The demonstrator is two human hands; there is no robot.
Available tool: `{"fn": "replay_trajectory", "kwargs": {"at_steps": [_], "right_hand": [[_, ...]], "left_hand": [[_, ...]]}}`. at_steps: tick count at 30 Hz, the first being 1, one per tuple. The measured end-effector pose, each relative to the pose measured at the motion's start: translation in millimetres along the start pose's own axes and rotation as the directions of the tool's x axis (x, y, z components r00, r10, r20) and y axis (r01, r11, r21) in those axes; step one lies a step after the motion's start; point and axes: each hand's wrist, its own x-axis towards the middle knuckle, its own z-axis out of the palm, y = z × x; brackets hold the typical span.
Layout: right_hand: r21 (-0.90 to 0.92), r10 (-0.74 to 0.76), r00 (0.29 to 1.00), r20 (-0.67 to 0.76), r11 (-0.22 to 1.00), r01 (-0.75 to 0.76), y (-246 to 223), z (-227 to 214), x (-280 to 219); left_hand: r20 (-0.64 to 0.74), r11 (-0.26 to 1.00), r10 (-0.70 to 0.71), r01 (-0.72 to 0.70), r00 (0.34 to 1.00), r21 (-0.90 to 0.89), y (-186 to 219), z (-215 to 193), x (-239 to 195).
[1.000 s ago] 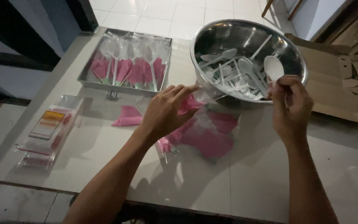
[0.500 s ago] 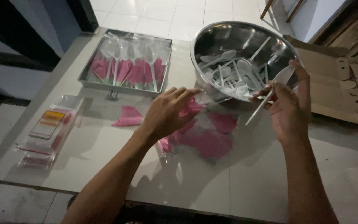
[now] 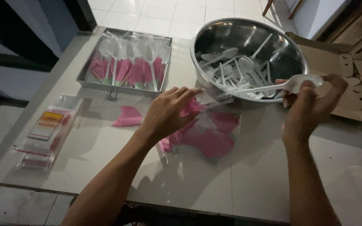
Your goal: The person repeatedly picks up small plastic bags containing pink items, opens them, and inserts white plastic spoons from a metal bowl into each bag. The filled bags are then placed into a metal tray on the table.
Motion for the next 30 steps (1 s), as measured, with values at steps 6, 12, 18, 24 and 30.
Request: {"fn": "replay_trajectory", "kwargs": {"at_steps": [6, 12, 18, 24, 30], "right_hand": [[-0.090, -0.056, 0.989, 0.138, 0.994, 0.068, 4.9, 3.0, -10.6], [-0.214, -0.193, 0.968, 0.158, 0.951, 0.224, 22.9, 11.5, -16.2], [-0.182, -0.221, 0.921, 0.319, 0.940, 0.289, 20.5, 17.3, -21.6], [-0.202, -0.239, 0.890, 0.388, 0.920, 0.335, 3.0, 22.3, -26.8], [-0.251, -0.346, 0.822, 0.453, 0.835, 0.490, 9.7, 23.8, -25.5]], "left_hand": [[-0.017, 0.999, 0.031, -0.031, 0.999, -0.020, 1.6, -0.1, 0.5], [0.048, 0.995, -0.066, 0.069, 0.997, -0.072, 6.7, -5.8, 3.3], [0.037, 0.994, -0.070, 0.072, 0.997, -0.077, 9.2, -6.5, 3.4], [0.020, 0.994, -0.069, 0.070, 0.997, -0.086, 5.2, -1.1, 2.1], [0.015, 0.990, -0.071, 0.072, 0.997, -0.121, 3.9, -0.8, 2.1]]}}
